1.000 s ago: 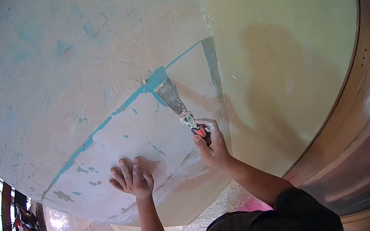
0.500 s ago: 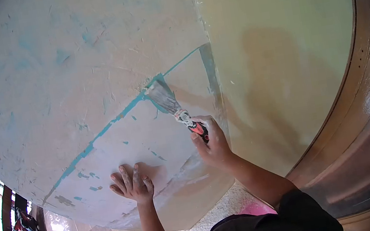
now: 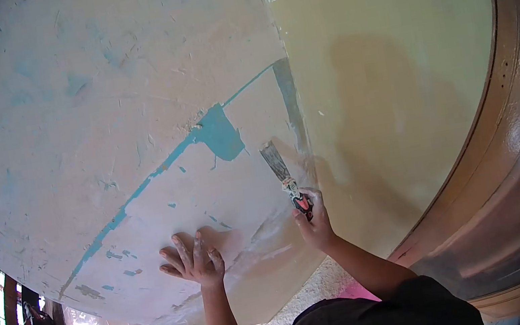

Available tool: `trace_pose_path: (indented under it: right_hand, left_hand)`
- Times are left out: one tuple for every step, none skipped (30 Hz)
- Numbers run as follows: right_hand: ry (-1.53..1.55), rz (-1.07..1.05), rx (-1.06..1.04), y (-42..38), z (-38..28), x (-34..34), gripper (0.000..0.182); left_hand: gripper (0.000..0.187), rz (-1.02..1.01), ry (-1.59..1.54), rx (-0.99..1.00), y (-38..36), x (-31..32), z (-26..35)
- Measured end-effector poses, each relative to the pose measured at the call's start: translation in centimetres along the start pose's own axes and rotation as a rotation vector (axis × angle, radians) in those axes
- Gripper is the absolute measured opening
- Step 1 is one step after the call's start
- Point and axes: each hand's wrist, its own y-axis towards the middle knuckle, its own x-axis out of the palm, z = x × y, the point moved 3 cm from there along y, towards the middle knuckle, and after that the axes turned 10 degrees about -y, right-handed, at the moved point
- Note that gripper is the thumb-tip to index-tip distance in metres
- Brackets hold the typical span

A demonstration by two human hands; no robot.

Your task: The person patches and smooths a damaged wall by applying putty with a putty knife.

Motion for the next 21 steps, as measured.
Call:
trace_pose_path:
  right_hand:
    - [0.013, 0.004, 0.002, -0.2, -0.3, 0.2, 0.039]
    - [0.012, 0.003, 0.004, -0.1, -0.6, 0.3, 0.039]
    - [-0.081, -0.001, -0.074, 0.2, -1.1, 0.2, 0.039]
    - [-0.173, -0.005, -0.151, 0.5, -2.0, 0.2, 0.039]
    - [-0.174, -0.003, -0.151, 0.9, -2.7, 0.2, 0.039]
    - [-0.174, -0.020, -0.167, 1.2, -3.5, 0.3, 0.039]
    - [-0.174, -0.037, -0.183, 1.6, -4.1, 0.4, 0.039]
    - [-0.173, -0.034, -0.183, 2.0, -4.4, 0.5, 0.039]
    - [-0.214, -0.020, -0.236, 2.4, -4.7, 0.6, 0.039]
    - [-0.257, -0.006, -0.284, 2.6, -5.1, 0.6, 0.039]
    - [-0.259, -0.004, -0.281, 2.9, -5.4, 0.7, 0.039]
    - [-0.270, -0.023, -0.258, 3.3, -5.7, 0.8, 0.040]
    - [-0.281, -0.043, -0.235, 3.5, -6.0, 1.0, 0.040]
    - [-0.281, -0.043, -0.236, 3.8, -6.4, 0.9, 0.040]
    - [-0.270, -0.064, -0.200, 4.0, -6.7, 0.9, 0.040]
    - [-0.258, -0.085, -0.163, 4.0, -6.7, 1.0, 0.039]
    - [-0.259, -0.083, -0.162, 3.9, -6.5, 1.0, 0.039]
    - [-0.265, -0.087, -0.161, 3.6, -6.2, 0.9, 0.040]
    - [-0.273, -0.092, -0.158, 3.3, -6.1, 0.9, 0.040]
    - [-0.274, -0.093, -0.156, 3.4, -6.0, 1.0, 0.040]
    - [-0.280, -0.085, -0.175, 3.6, -6.2, 1.1, 0.040]
  left_hand:
    - [0.044, 0.003, 0.000, 0.005, -0.1, -0.1, 0.0]
    - [0.044, 0.001, 0.000, 0.004, -0.1, -0.1, 0.0]
    - [0.044, 0.002, -0.004, 0.007, 0.0, -0.1, 0.1]
    - [0.044, 0.003, -0.008, 0.011, 0.1, -0.1, 0.1]
    - [0.044, 0.003, -0.010, 0.012, 0.1, -0.1, 0.1]
    - [0.043, 0.003, -0.007, 0.013, 0.1, -0.1, 0.1]
    - [0.043, 0.003, -0.003, 0.014, 0.1, -0.2, 0.1]
    - [0.043, 0.004, -0.004, 0.016, 0.1, -0.2, 0.1]
    - [0.043, 0.008, -0.003, 0.018, 0.2, -0.1, 0.1]
    - [0.043, 0.009, -0.004, 0.019, 0.1, -0.1, 0.2]
    - [0.043, 0.006, -0.007, 0.021, 0.1, -0.2, 0.2]
    - [0.043, 0.009, -0.017, 0.025, 0.2, -0.2, 0.2]
    - [0.043, 0.013, -0.026, 0.029, 0.2, -0.3, 0.2]
    - [0.043, 0.013, -0.026, 0.029, 0.2, -0.2, 0.2]
    - [0.043, 0.010, -0.025, 0.030, 0.1, -0.2, 0.1]
    - [0.043, 0.006, -0.025, 0.031, 0.1, -0.2, 0.1]
    - [0.043, 0.006, -0.026, 0.033, 0.2, -0.2, 0.1]
    - [0.043, 0.007, -0.035, 0.034, 0.2, -0.2, 0.2]
    - [0.044, 0.006, -0.043, 0.034, 0.1, -0.2, 0.2]
    - [0.044, 0.003, -0.044, 0.032, 0.1, -0.2, 0.1]
    - [0.044, 0.001, -0.045, 0.031, 0.0, -0.2, 0.1]
